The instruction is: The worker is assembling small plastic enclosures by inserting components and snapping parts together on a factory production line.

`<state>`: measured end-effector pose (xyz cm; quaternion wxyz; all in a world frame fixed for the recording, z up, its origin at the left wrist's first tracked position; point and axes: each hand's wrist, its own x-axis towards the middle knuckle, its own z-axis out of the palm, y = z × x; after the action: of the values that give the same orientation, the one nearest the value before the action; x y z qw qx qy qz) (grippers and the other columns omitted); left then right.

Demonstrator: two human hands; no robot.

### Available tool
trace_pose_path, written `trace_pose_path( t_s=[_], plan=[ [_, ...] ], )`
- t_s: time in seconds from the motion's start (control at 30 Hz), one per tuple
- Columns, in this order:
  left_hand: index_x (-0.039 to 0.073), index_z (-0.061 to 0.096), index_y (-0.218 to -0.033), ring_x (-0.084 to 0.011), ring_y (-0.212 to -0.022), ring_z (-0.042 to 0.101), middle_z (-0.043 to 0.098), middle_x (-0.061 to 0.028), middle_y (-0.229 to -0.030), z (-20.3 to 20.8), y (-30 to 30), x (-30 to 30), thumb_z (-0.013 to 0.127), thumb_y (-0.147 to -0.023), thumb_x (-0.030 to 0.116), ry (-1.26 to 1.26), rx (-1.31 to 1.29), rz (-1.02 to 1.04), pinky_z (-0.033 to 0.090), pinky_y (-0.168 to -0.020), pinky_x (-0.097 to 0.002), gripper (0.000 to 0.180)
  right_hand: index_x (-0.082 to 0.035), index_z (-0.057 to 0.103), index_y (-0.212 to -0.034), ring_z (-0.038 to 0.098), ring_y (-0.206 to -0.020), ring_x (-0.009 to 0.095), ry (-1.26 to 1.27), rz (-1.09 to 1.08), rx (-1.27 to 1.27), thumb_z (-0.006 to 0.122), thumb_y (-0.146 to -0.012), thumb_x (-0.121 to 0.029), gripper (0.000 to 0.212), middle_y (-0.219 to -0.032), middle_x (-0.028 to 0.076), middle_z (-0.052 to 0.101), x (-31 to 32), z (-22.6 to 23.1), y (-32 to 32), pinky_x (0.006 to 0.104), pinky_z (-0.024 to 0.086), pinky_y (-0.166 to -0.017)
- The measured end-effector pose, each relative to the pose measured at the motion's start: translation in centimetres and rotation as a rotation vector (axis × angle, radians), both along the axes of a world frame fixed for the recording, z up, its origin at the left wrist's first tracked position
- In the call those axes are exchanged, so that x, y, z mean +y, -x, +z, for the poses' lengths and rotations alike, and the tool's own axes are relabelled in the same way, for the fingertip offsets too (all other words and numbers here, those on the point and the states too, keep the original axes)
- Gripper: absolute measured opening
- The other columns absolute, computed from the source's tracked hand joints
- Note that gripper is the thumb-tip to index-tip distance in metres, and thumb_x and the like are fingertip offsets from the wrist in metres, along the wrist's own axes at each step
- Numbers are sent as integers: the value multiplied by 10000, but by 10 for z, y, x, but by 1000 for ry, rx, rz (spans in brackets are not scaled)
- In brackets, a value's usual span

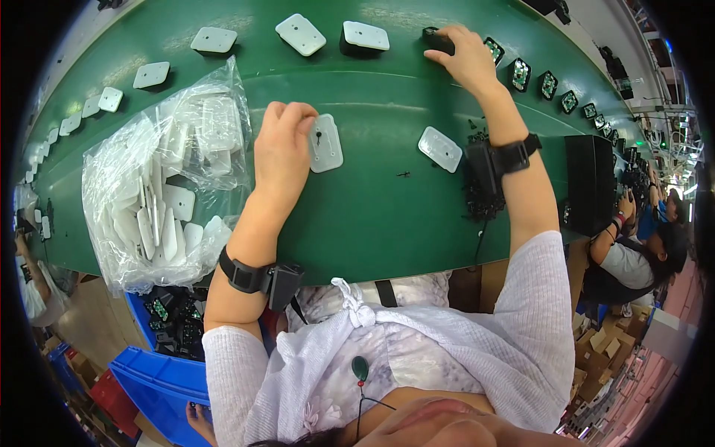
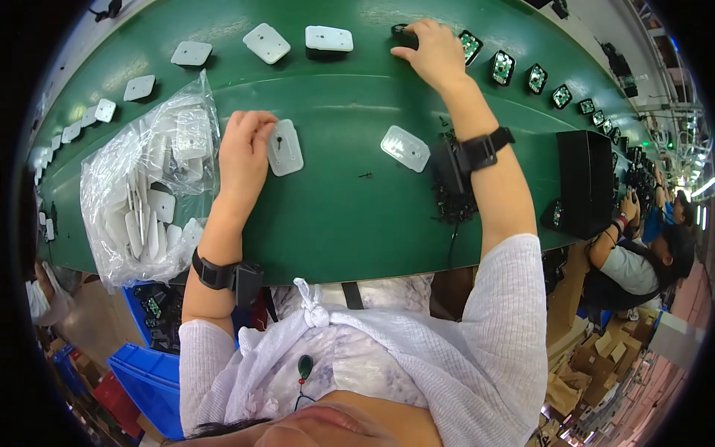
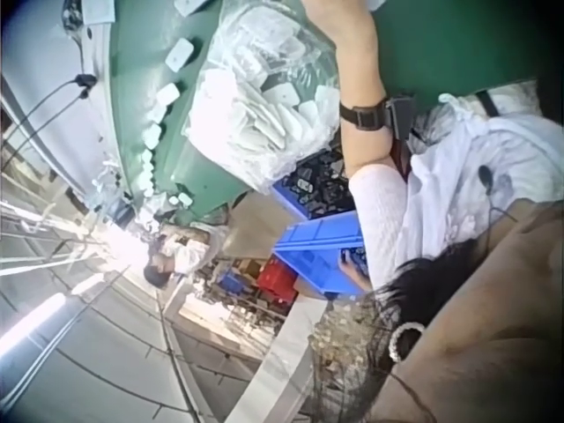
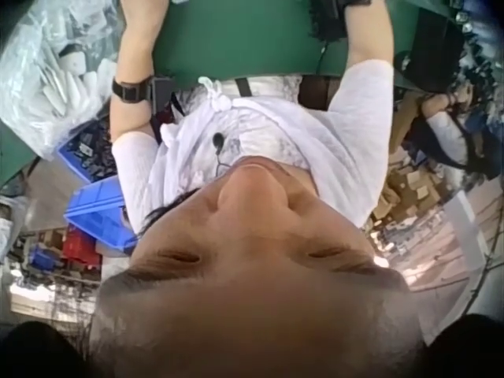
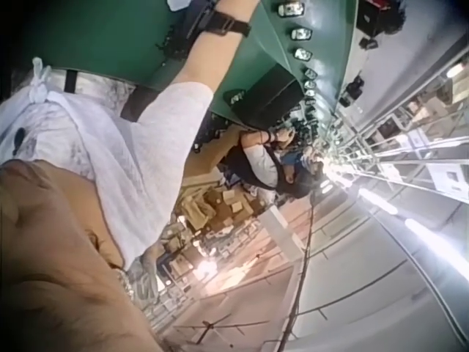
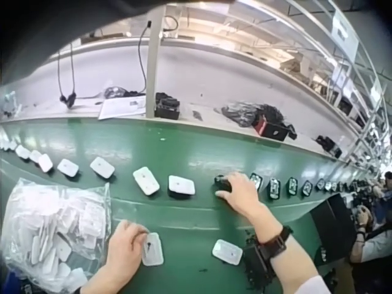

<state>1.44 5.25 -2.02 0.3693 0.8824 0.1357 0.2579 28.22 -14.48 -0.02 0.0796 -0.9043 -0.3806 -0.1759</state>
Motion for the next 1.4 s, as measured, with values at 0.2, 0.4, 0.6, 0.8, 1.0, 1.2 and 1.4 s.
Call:
trace_pose_path(
  t_s=[0.2, 0.4, 0.6, 0.8, 1.0, 1.2, 1.4],
  plan=[
    [52, 541, -1078, -307, -870, 553, 494, -134, -975, 10, 11, -21, 757, -753, 335, -367, 166, 27, 491, -699, -379, 482, -80, 543, -1201, 593, -976, 254, -274, -85, 210, 746, -792, -269, 494, -1027, 125, 625, -3, -5, -6, 350, 473, -872],
    [41, 499, -1175, -285, -942, 516, 496, -112, -1013, 15, 15, -28, 784, -697, 209, -404, 232, -106, 455, -804, -375, 581, -54, 590, -1111, 592, -873, 113, -535, 127, 849, 713, -842, -240, 349, -919, 36, 625, -12, 16, 68, 267, 462, -795],
    [37, 525, -1204, -284, -1060, 525, 562, -94, -1125, 9, 7, -20, 685, -731, 8, -377, 35, -214, 426, -903, -397, 500, -62, 620, -1144, 559, -1079, 225, -269, 277, 506, 706, -826, -168, 346, -1181, 81, 584, -16, 22, 98, 327, 447, -903],
    [31, 523, -1238, -279, -1124, 539, 596, -110, -1181, 8, 8, -16, 623, -755, -49, -294, -30, -236, 419, -945, -406, 499, -53, 607, -1177, 563, -1090, 288, -208, 351, 396, 682, -781, -10, 405, -1170, 124, 610, -12, 27, 117, 361, 456, -936],
    [45, 553, -1254, -302, -1151, 557, 594, -132, -1250, 18, 16, -3, 492, -797, -99, -89, -80, -245, 423, -970, -414, 483, -37, 615, -1141, 588, -1050, 292, -276, 590, 461, 699, -746, 3, 405, -1145, 116, 632, 18, 35, 161, 370, 484, -903],
    [66, 570, -1260, -269, -1229, 521, 570, -93, -1312, 11, 21, 3, 452, -808, -65, -215, 67, -294, 385, -1037, -399, 485, -38, 615, -1122, 583, -1027, 300, -203, 588, 421, 700, -740, -10, 393, -1130, 111, 627, 28, 22, 165, 368, 486, -884],
    [64, 539, -1305, -251, -1270, 487, 533, -70, -1362, 16, 23, -3, 435, -794, -110, -351, 151, -274, 369, -1059, -418, 550, -35, 622, -1133, 587, -1020, 302, -272, 572, 353, 689, -736, 13, 406, -1148, 114, 618, 28, 8, 169, 370, 488, -877]
  ],
)
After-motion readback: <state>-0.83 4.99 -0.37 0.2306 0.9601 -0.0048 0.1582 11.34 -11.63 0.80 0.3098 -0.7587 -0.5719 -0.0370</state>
